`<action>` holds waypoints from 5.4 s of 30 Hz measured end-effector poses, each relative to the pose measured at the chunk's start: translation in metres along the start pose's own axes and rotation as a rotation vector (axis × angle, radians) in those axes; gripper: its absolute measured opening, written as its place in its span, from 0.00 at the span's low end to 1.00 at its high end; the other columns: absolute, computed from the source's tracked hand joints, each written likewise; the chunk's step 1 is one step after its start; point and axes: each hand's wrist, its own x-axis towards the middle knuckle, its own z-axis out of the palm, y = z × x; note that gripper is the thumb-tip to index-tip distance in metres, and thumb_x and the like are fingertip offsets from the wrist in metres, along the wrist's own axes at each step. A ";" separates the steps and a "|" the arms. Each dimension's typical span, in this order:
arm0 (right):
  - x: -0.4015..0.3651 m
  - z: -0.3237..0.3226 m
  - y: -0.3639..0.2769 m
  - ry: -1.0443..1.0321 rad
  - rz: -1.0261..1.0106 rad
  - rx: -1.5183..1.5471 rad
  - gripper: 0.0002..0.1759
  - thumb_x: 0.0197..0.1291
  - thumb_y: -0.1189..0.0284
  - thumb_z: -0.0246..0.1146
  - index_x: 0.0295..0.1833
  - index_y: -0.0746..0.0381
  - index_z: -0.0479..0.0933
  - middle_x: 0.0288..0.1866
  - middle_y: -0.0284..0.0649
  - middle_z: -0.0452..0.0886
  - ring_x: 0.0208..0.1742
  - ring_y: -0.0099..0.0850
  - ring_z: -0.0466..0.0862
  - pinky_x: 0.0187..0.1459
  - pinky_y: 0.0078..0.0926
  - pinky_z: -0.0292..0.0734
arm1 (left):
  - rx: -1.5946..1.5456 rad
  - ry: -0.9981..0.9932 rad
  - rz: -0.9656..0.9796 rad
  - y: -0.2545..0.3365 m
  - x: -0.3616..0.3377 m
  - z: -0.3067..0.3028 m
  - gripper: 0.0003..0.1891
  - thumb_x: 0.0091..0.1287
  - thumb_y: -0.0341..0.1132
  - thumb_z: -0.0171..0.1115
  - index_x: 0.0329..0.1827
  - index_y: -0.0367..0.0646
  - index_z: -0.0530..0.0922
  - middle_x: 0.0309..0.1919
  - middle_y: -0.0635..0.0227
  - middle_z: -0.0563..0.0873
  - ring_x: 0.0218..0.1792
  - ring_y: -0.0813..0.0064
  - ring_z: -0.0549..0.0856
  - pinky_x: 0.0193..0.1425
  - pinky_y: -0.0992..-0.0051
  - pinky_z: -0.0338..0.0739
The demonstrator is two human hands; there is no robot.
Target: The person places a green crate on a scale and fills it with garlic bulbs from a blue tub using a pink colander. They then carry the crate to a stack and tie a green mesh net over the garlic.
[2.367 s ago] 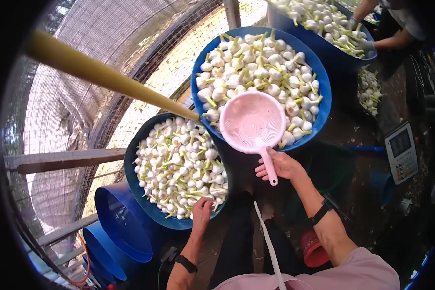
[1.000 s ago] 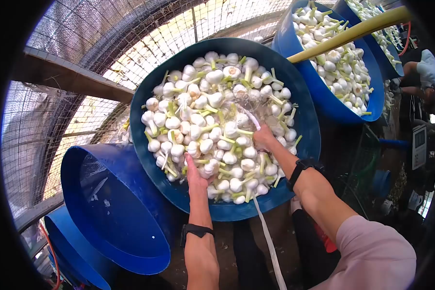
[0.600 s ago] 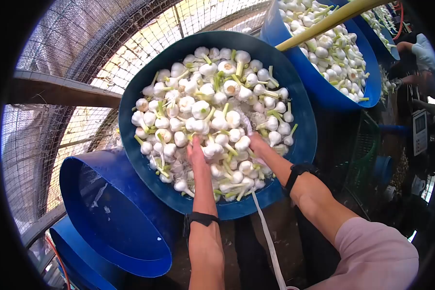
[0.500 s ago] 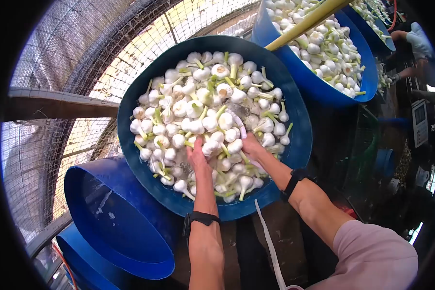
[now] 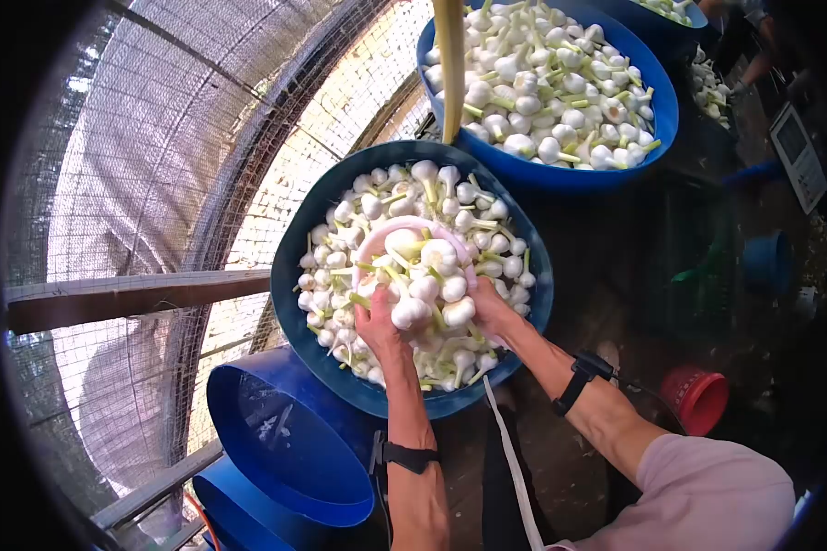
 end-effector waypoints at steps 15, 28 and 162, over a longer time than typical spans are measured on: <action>-0.298 -0.236 -0.258 0.243 -0.435 0.079 0.21 0.68 0.60 0.50 0.57 0.65 0.71 0.50 0.35 0.78 0.47 0.23 0.79 0.45 0.25 0.78 | -0.074 -0.504 -0.064 -0.049 -0.316 0.305 0.20 0.64 0.31 0.59 0.58 0.35 0.71 0.48 0.64 0.79 0.46 0.74 0.79 0.50 0.74 0.75; -0.372 -0.404 -0.319 1.434 -0.440 -1.592 0.44 0.49 0.82 0.55 0.72 0.55 0.45 0.72 0.47 0.55 0.47 0.60 0.77 0.47 0.53 0.75 | 0.408 -0.482 -0.727 -0.232 -0.342 0.312 0.21 0.64 0.47 0.58 0.53 0.41 0.74 0.43 0.63 0.80 0.40 0.71 0.81 0.32 0.70 0.79; -0.390 -0.507 -0.278 0.631 -0.278 -0.345 0.03 0.54 0.79 0.60 0.34 0.67 0.75 0.33 0.43 0.82 0.24 0.23 0.82 0.17 0.13 0.71 | -0.089 0.057 -0.643 -0.061 -0.132 0.048 0.25 0.64 0.46 0.54 0.59 0.41 0.71 0.56 0.57 0.77 0.56 0.53 0.76 0.60 0.46 0.69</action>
